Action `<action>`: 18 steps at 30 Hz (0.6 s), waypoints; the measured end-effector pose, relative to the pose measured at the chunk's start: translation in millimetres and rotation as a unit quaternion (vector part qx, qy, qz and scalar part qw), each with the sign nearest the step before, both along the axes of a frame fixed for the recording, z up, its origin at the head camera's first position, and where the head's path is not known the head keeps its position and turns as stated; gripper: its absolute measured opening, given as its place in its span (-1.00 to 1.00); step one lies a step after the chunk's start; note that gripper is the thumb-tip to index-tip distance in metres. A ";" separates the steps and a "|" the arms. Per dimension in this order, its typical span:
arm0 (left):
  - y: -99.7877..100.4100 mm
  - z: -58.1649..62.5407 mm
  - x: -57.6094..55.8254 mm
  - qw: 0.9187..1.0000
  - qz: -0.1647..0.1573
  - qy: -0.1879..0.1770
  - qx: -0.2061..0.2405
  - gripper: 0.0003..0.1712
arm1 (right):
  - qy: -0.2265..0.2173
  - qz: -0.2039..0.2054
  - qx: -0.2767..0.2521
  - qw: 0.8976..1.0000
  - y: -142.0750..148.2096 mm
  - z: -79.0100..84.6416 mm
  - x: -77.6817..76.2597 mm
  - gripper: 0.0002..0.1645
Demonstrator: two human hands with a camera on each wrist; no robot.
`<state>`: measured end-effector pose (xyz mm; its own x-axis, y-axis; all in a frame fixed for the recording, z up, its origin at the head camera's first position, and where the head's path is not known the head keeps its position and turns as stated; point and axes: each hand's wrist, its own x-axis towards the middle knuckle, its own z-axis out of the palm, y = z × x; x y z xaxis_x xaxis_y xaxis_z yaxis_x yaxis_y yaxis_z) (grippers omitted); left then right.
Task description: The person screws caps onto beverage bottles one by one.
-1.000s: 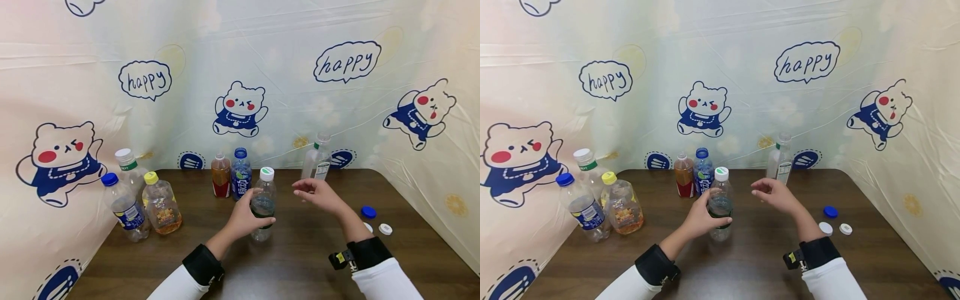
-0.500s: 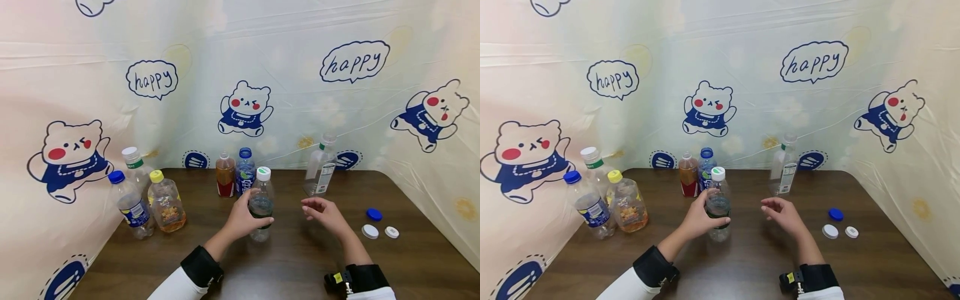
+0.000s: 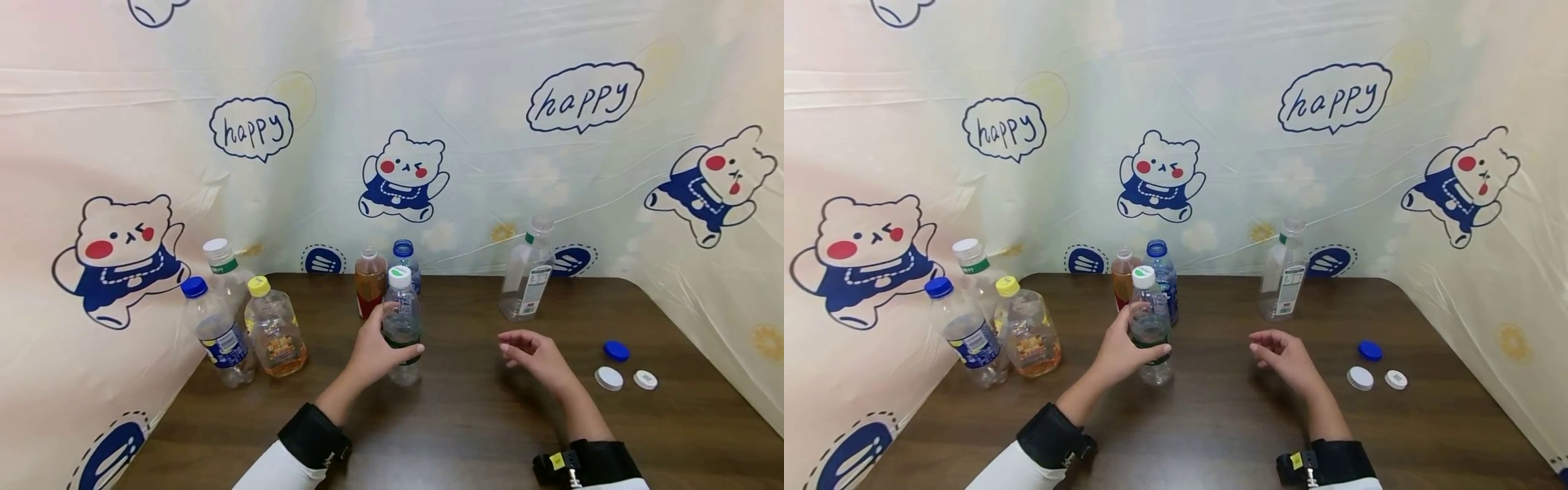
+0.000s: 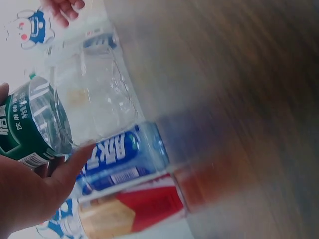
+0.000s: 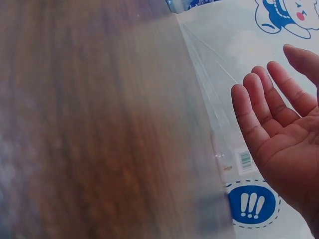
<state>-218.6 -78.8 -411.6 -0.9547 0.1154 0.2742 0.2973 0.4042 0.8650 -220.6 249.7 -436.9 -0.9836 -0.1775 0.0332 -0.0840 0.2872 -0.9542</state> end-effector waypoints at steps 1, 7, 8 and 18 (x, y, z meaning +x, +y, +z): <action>-3.3 0.1 -1.2 1.000 0.012 0.002 0.001 -0.07 | -0.002 0.000 -0.001 1.000 1.1 0.5 0.4 -0.47; -32.1 1.6 -10.7 0.995 0.095 0.014 0.016 -0.02 | -0.004 0.002 -0.002 1.000 4.2 0.9 0.8 -0.45; -37.2 2.7 -11.8 0.994 0.108 0.013 0.018 -0.01 | -0.003 0.002 -0.001 1.000 4.5 0.5 0.6 -0.46; -72.0 10.1 -23.4 0.981 0.194 -0.011 0.010 -0.02 | 0.005 0.006 -0.006 1.000 7.0 -2.6 0.0 -0.46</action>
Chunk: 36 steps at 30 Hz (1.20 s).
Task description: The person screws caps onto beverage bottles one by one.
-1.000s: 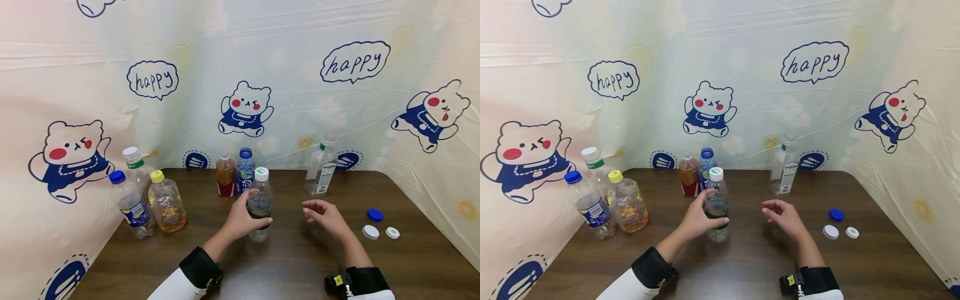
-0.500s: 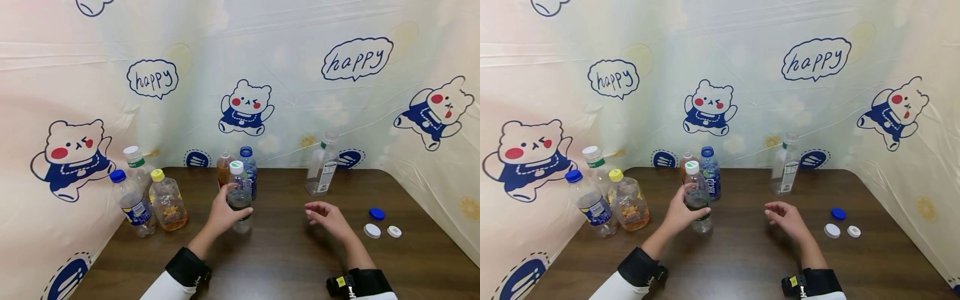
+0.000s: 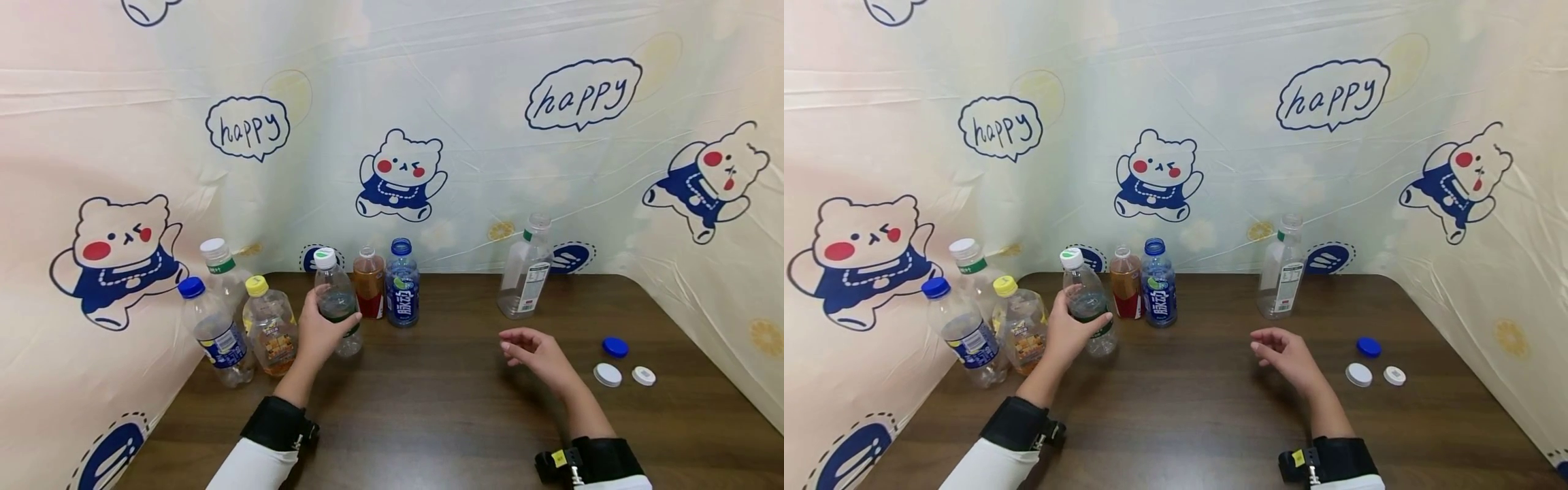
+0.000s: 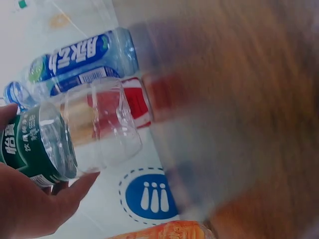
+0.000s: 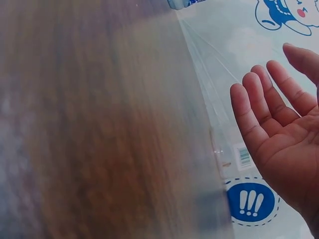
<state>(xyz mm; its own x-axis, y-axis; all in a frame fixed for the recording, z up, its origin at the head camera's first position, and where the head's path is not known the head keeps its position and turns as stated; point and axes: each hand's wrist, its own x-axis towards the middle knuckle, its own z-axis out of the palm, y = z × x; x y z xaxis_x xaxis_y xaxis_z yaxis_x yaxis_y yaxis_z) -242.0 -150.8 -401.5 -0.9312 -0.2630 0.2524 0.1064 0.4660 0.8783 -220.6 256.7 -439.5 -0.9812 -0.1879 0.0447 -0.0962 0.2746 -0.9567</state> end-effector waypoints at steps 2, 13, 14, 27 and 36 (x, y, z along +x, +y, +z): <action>-1.9 0.3 -4.1 1.000 0.014 -0.003 0.000 -0.03 | 0.000 0.000 -0.001 1.000 -0.5 0.4 0.3 -0.47; -1.5 -3.9 -36.3 0.994 0.108 0.016 0.010 -0.01 | 0.000 0.002 0.001 1.000 -1.9 -0.1 2.2 -0.47; -1.6 -3.7 -39.4 0.993 0.114 0.019 0.014 0.00 | 0.000 0.001 0.001 1.000 -1.9 -0.2 2.4 -0.48; -9.7 -5.0 -68.3 0.977 0.196 0.017 0.081 -0.02 | 0.002 0.009 0.003 1.000 -1.0 -1.3 2.9 -0.48; -21.2 -17.3 -75.5 0.974 0.202 0.045 0.090 0.00 | 0.000 0.010 0.003 1.000 0.0 -1.1 3.5 -0.46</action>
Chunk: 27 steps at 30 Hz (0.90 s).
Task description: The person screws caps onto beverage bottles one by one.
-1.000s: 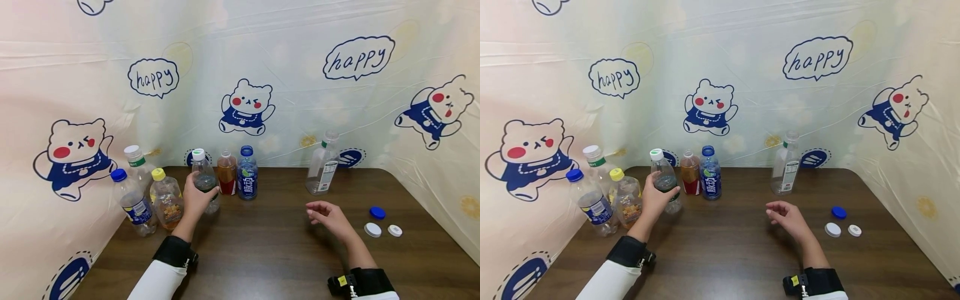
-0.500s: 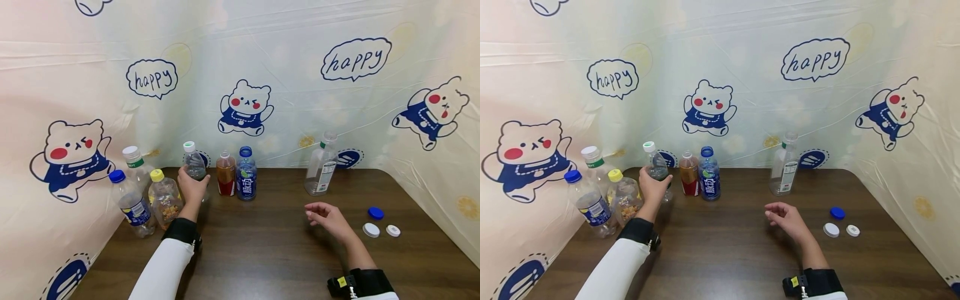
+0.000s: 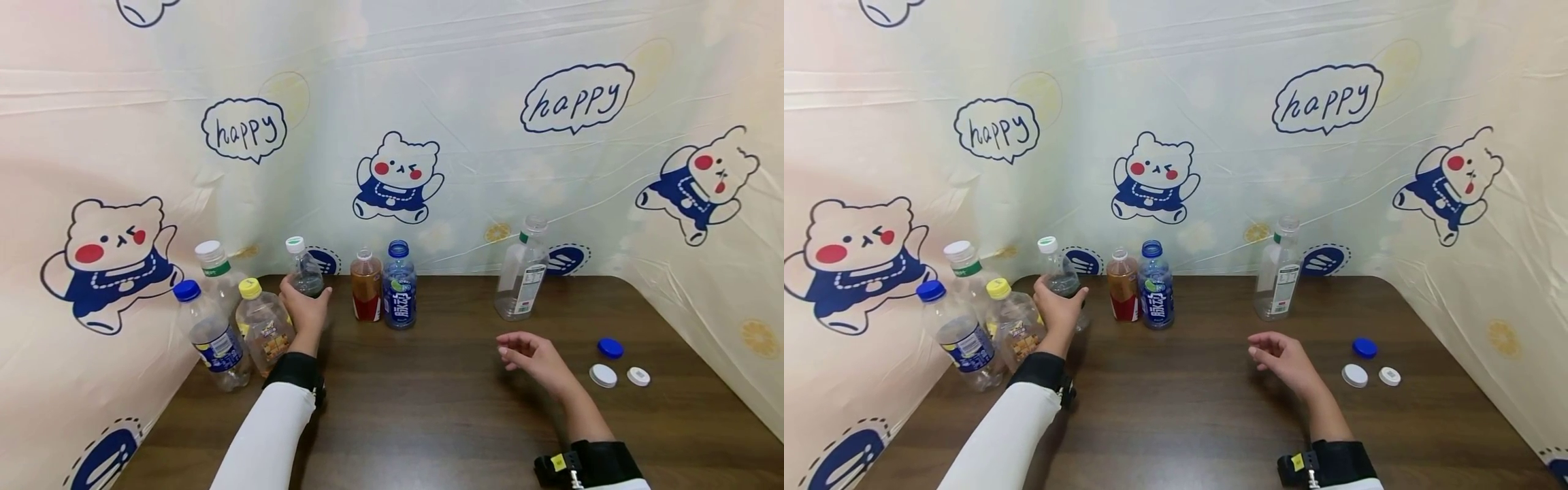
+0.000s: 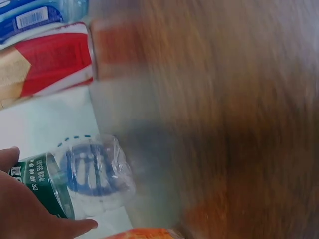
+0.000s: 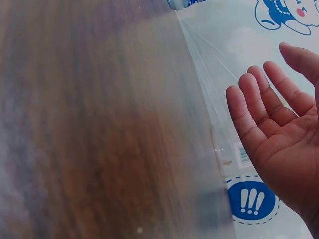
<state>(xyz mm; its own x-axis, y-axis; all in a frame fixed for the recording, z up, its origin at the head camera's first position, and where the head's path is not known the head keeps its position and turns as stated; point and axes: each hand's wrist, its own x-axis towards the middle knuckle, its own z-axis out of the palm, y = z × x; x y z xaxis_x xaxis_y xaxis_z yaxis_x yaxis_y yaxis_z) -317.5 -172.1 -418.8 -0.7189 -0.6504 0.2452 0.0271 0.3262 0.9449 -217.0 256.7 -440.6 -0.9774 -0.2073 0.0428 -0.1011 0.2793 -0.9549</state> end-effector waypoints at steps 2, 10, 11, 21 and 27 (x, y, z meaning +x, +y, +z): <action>-3.4 -1.6 -2.1 1.000 0.000 0.006 -0.005 0.01 | 0.000 0.000 0.001 1.000 0.0 0.1 0.1 -0.46; -11.0 0.8 -7.5 1.000 -0.003 -0.021 0.008 0.12 | 0.000 0.001 0.003 1.000 -1.1 -1.2 -0.7 -0.44; -11.4 1.6 -8.5 1.000 -0.005 -0.029 0.011 0.15 | 0.000 0.000 0.002 1.000 -1.4 -1.5 -0.9 -0.43; -14.8 3.4 -11.0 0.998 -0.029 -0.059 0.010 0.45 | 0.000 0.001 0.007 1.000 -1.7 -2.4 -2.0 -0.44; 0.6 15.2 -0.6 0.997 0.001 -0.037 -0.068 0.48 | 0.001 0.001 0.011 1.000 -1.0 -1.8 -1.9 -0.43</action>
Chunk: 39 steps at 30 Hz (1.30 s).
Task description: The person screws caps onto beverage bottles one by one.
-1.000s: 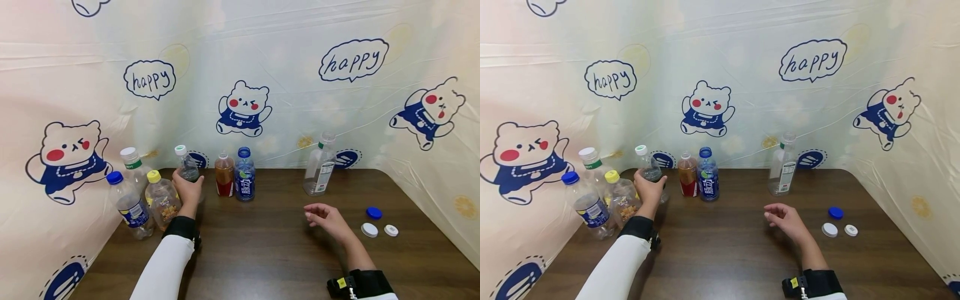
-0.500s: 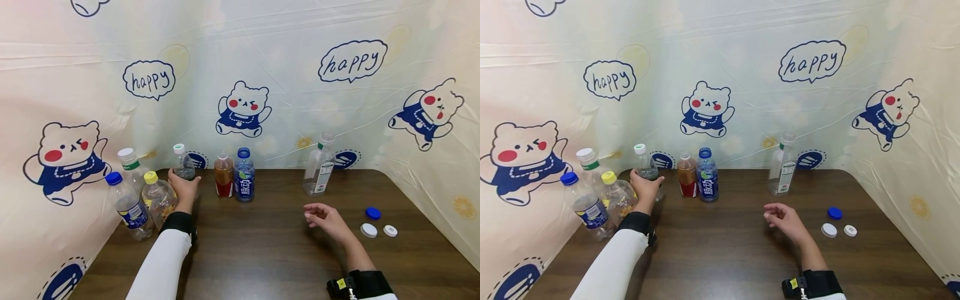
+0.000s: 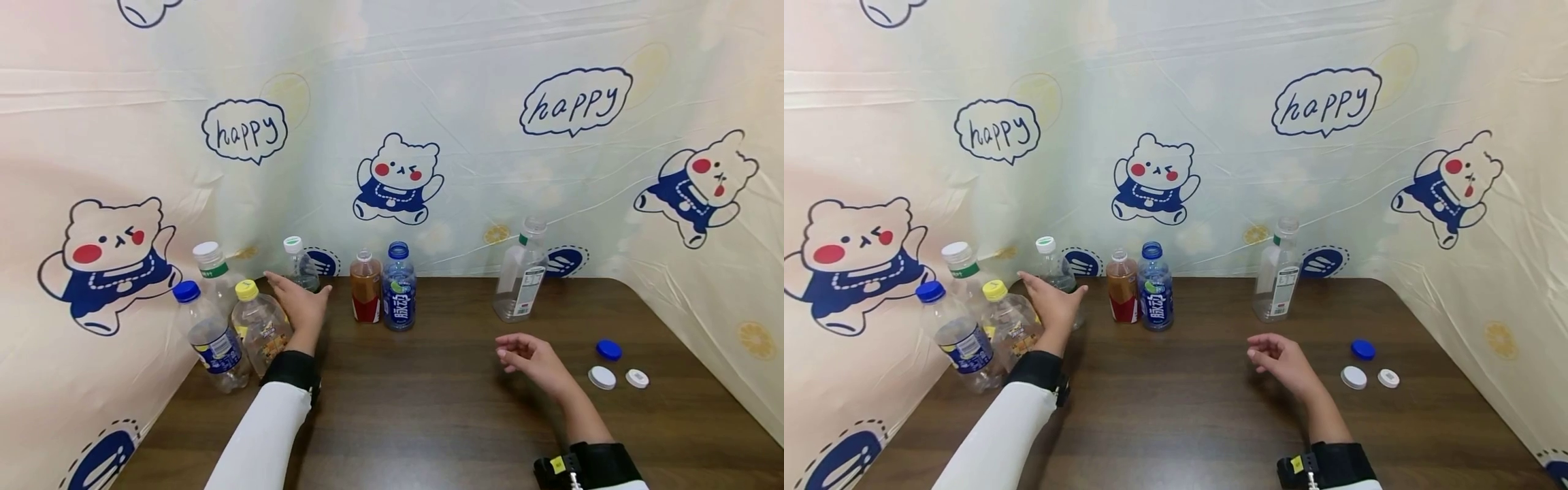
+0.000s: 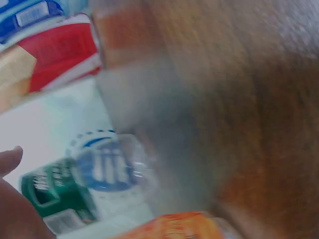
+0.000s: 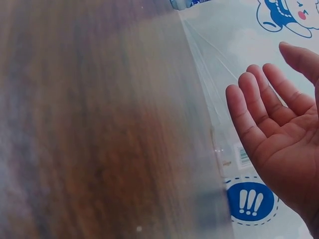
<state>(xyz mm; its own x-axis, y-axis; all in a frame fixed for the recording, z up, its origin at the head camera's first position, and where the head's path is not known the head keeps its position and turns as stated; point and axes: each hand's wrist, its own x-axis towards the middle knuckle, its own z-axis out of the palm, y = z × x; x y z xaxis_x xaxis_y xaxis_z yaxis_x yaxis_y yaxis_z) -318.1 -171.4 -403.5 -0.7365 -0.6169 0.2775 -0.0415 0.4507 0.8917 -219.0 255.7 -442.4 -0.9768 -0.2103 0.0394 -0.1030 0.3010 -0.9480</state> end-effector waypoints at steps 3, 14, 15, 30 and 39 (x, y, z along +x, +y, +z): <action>10.3 10.3 8.7 0.999 0.004 0.037 -0.037 0.44 | 0.002 0.000 0.000 1.000 -0.2 -1.0 -0.3 -0.45; 48.7 17.8 40.5 0.978 -0.048 0.174 -0.106 -0.02 | 0.003 -0.001 -0.002 1.000 0.1 3.6 -2.6 -0.44; 51.0 15.7 40.9 0.977 -0.068 0.174 -0.106 -0.07 | 0.003 -0.001 -0.002 1.000 0.1 4.2 -2.9 -0.44; 36.6 -1.1 -8.6 0.960 -0.272 -0.055 0.028 0.11 | -0.002 -0.002 0.008 1.000 2.6 0.9 -1.3 -0.44; 24.7 -4.4 -35.1 0.922 -0.354 -0.127 0.093 0.27 | -0.008 0.011 0.008 1.000 1.0 -0.5 -3.0 -0.43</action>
<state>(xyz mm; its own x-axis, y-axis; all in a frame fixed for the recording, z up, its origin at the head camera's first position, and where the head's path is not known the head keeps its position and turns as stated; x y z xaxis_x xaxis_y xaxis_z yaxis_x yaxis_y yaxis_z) -353.2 -146.8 -408.0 -0.9995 0.0247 -0.0220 -0.0140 0.2863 0.9580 -222.0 256.7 -442.9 -0.9725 -0.2322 0.0197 -0.0943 0.3148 -0.9445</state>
